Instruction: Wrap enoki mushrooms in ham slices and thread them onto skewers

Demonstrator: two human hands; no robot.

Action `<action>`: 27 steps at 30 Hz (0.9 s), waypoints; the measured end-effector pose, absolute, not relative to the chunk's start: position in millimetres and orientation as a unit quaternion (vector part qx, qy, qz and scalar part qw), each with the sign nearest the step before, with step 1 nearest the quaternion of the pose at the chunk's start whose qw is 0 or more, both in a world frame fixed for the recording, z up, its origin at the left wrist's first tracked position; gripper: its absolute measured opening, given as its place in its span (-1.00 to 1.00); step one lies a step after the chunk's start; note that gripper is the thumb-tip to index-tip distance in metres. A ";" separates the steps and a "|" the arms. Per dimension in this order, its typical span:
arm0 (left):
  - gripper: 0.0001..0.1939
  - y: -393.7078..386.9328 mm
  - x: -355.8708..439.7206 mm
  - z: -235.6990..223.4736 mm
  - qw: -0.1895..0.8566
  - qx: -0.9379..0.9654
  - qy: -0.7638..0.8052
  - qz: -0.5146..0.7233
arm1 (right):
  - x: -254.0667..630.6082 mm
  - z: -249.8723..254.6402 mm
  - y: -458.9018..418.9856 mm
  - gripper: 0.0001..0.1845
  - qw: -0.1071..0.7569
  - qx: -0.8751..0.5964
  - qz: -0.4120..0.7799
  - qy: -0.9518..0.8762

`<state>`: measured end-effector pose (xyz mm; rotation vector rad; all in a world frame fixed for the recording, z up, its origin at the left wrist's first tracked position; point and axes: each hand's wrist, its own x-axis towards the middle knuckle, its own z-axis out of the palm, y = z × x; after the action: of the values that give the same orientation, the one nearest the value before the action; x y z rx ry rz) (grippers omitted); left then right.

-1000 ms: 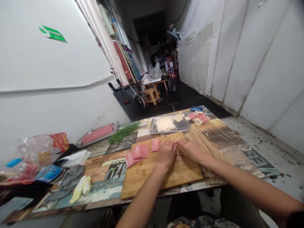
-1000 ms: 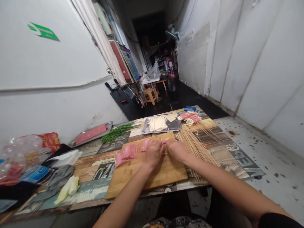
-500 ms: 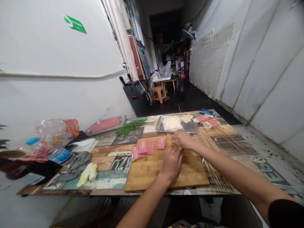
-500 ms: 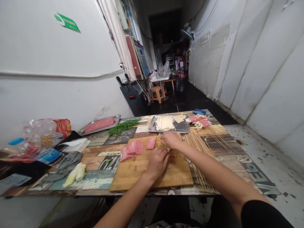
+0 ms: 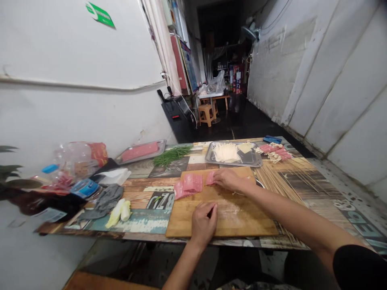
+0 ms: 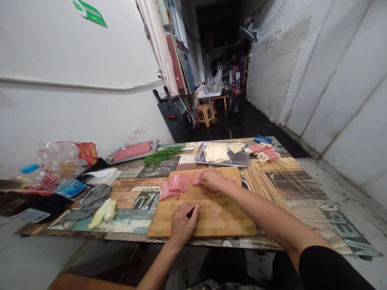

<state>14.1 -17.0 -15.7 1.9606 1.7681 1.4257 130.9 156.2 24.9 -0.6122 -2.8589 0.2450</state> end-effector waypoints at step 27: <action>-0.63 39.3 -1.0 -0.9 -0.030 0.758 0.611 0.227 | 140.8 64.7 204.3 -0.67 0.338 -0.506 0.246 -0.755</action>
<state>-1.0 39.3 -0.9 2.4261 1.9574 0.7270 140.8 204.3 64.7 -1.3187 -1.9666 0.6410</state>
